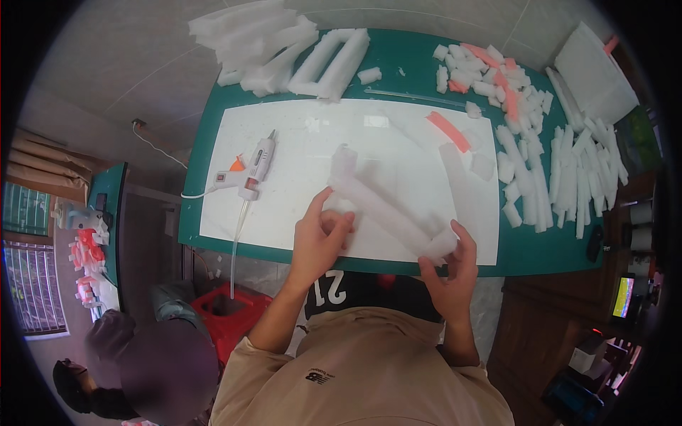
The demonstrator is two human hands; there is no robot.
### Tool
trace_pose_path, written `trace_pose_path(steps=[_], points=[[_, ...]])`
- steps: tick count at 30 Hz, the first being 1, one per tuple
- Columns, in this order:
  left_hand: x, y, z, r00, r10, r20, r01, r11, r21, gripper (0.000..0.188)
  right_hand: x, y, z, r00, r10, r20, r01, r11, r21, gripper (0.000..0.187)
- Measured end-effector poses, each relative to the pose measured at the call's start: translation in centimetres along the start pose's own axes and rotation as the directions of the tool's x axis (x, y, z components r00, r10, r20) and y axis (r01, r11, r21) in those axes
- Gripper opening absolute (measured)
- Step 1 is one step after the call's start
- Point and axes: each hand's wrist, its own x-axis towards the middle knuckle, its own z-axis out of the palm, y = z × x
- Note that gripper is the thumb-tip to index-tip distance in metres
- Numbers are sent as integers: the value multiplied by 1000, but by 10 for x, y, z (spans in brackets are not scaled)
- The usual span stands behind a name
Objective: Use a glue gun to assemble various pieces of white and pink foam into a larger structure.
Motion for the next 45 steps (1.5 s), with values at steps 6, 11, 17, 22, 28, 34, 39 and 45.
trace_pose_path(steps=[6, 11, 17, 22, 28, 34, 39, 45], points=[[13, -5, 4, 999, 49, 8, -49, 998, 32, 32, -2, 3, -5, 1000, 18, 11, -19, 1000, 19, 65], [13, -5, 9, 994, 88, -67, -89, 996, -18, 37, -1, 4, -8, 1000, 10, 0, -10, 998, 55, 65], [23, 13, 10, 996, 50, -71, -38, 986, 159, 46, -2, 4, -11, 1000, 0, -23, 2, 998, 68, 65], [31, 7, 12, 988, 156, -21, -144, 950, 279, 21, -4, 9, -14, 999, 19, -34, -15, 995, 102, 69], [28, 1, 13, 981, 194, -32, -185, 965, 184, 14, -5, 6, -19, 998, 43, -47, -38, 994, 106, 73], [28, -7, 6, 993, 116, -11, -115, 990, 82, 16, -3, 5, -22, 996, 35, -81, -26, 993, 116, 74], [26, -2, 2, 998, 56, 40, -53, 997, -56, 19, -2, 2, -22, 993, 42, -109, -29, 992, 119, 75], [27, -1, 0, 994, 61, 89, -47, 986, -157, 22, -2, 0, -23, 991, 39, -129, -25, 994, 105, 75]])
